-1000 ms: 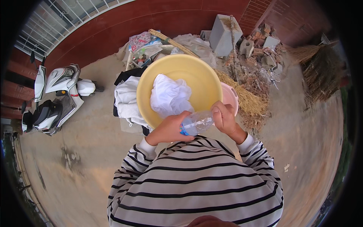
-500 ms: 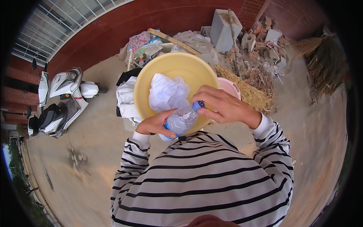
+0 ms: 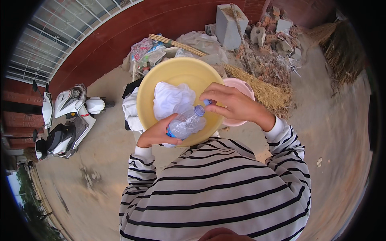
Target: The person places a white cloth into a yellow basin and adds liquid from a plastic bottle. They walk to a tap to fill a pink basin with water, then pour the water into the yellow basin. The person proceeds to wash the cloth by hand, scrubbing and rinsing it in the soapy water.
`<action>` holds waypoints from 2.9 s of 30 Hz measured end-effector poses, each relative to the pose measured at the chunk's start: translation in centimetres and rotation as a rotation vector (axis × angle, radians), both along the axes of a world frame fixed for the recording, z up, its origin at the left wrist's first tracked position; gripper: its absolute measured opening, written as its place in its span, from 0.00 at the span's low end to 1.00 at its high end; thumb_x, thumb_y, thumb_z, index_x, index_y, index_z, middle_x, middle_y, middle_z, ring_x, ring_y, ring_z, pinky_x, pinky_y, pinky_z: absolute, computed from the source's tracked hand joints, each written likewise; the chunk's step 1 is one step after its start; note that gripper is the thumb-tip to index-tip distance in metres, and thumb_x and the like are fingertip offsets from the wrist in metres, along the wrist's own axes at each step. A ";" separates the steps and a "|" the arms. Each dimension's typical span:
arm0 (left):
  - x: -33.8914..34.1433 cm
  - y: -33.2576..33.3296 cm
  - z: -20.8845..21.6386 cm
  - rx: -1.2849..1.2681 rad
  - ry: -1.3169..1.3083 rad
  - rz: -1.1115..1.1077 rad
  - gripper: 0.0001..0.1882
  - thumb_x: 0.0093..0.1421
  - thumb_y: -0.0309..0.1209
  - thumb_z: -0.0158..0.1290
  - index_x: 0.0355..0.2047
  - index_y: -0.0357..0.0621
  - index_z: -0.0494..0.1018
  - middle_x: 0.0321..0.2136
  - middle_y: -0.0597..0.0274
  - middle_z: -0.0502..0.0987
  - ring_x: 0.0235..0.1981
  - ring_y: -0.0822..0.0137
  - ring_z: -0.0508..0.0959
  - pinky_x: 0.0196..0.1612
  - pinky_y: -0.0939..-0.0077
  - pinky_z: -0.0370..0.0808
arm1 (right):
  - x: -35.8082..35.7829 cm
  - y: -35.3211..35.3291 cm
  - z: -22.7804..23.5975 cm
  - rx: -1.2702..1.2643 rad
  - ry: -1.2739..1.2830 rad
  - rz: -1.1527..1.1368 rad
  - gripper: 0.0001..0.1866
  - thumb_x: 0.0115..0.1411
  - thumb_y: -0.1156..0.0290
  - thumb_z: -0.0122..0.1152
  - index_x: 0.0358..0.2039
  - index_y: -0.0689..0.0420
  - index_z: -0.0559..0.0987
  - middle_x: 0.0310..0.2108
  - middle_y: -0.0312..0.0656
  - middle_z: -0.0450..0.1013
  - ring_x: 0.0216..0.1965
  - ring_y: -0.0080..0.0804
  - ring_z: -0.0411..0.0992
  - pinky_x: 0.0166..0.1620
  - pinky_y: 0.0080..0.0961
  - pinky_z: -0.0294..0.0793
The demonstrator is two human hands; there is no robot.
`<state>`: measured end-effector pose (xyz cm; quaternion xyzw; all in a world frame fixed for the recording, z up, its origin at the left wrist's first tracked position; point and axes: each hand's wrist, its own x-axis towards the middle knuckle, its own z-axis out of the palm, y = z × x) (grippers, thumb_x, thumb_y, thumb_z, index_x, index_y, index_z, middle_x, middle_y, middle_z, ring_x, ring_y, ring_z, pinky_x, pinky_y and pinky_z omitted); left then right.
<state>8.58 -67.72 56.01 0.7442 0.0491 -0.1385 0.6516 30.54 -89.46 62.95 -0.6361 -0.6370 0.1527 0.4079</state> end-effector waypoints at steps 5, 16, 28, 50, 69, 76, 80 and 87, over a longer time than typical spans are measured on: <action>-0.6 1.6 0.4 0.332 0.100 0.104 0.40 0.43 0.36 0.69 0.56 0.39 0.65 0.37 0.54 0.76 0.38 0.63 0.77 0.44 0.70 0.73 | 2.7 -2.2 -0.2 0.244 -0.024 -0.292 0.16 0.57 0.74 0.65 0.47 0.59 0.78 0.38 0.43 0.74 0.36 0.37 0.75 0.41 0.30 0.75; 2.2 2.8 0.2 0.963 0.027 0.027 0.41 0.41 0.41 0.68 0.54 0.39 0.66 0.36 0.47 0.77 0.36 0.52 0.78 0.41 0.65 0.74 | -1.4 -6.0 -7.4 0.103 0.359 -0.548 0.17 0.57 0.77 0.65 0.48 0.62 0.78 0.39 0.41 0.75 0.33 0.25 0.75 0.39 0.22 0.76; 2.3 3.0 0.4 0.911 0.125 0.002 0.39 0.42 0.42 0.67 0.53 0.40 0.66 0.38 0.43 0.78 0.39 0.45 0.79 0.41 0.58 0.74 | -2.2 -8.4 -8.2 0.063 0.432 -0.666 0.16 0.57 0.78 0.65 0.46 0.64 0.78 0.38 0.41 0.75 0.35 0.27 0.77 0.40 0.23 0.76; 1.9 4.0 -0.8 0.835 0.001 0.107 0.38 0.43 0.42 0.68 0.53 0.38 0.67 0.37 0.47 0.78 0.36 0.51 0.78 0.40 0.62 0.74 | -2.7 -7.5 -8.6 0.065 0.478 -0.640 0.16 0.58 0.77 0.65 0.48 0.63 0.78 0.38 0.42 0.74 0.35 0.27 0.77 0.40 0.23 0.76; 2.2 4.7 -0.6 0.724 -0.022 0.086 0.40 0.42 0.42 0.69 0.53 0.39 0.66 0.37 0.47 0.77 0.34 0.51 0.78 0.39 0.63 0.74 | -2.5 -6.1 -8.7 0.034 0.480 -0.625 0.15 0.58 0.78 0.64 0.47 0.63 0.78 0.40 0.42 0.74 0.34 0.25 0.77 0.38 0.21 0.78; 1.9 5.1 -0.2 0.754 0.099 0.075 0.40 0.43 0.39 0.69 0.55 0.39 0.65 0.43 0.50 0.77 0.40 0.54 0.77 0.45 0.67 0.73 | -2.6 -5.9 -8.8 0.024 0.491 -0.624 0.15 0.58 0.78 0.64 0.47 0.64 0.78 0.40 0.41 0.74 0.34 0.25 0.76 0.38 0.21 0.78; 1.7 5.0 -0.1 0.678 0.006 0.091 0.41 0.43 0.40 0.69 0.55 0.39 0.66 0.41 0.49 0.77 0.39 0.53 0.78 0.44 0.66 0.74 | -2.9 -5.8 -9.0 0.004 0.505 -0.629 0.15 0.58 0.78 0.64 0.47 0.63 0.78 0.41 0.41 0.74 0.34 0.25 0.76 0.38 0.21 0.78; 1.6 5.1 -1.2 0.734 -0.025 0.103 0.41 0.42 0.42 0.69 0.54 0.38 0.66 0.40 0.46 0.78 0.39 0.50 0.79 0.43 0.64 0.74 | -2.6 -5.4 -9.0 0.032 0.527 -0.627 0.15 0.59 0.78 0.63 0.48 0.63 0.78 0.41 0.42 0.74 0.35 0.26 0.77 0.39 0.21 0.78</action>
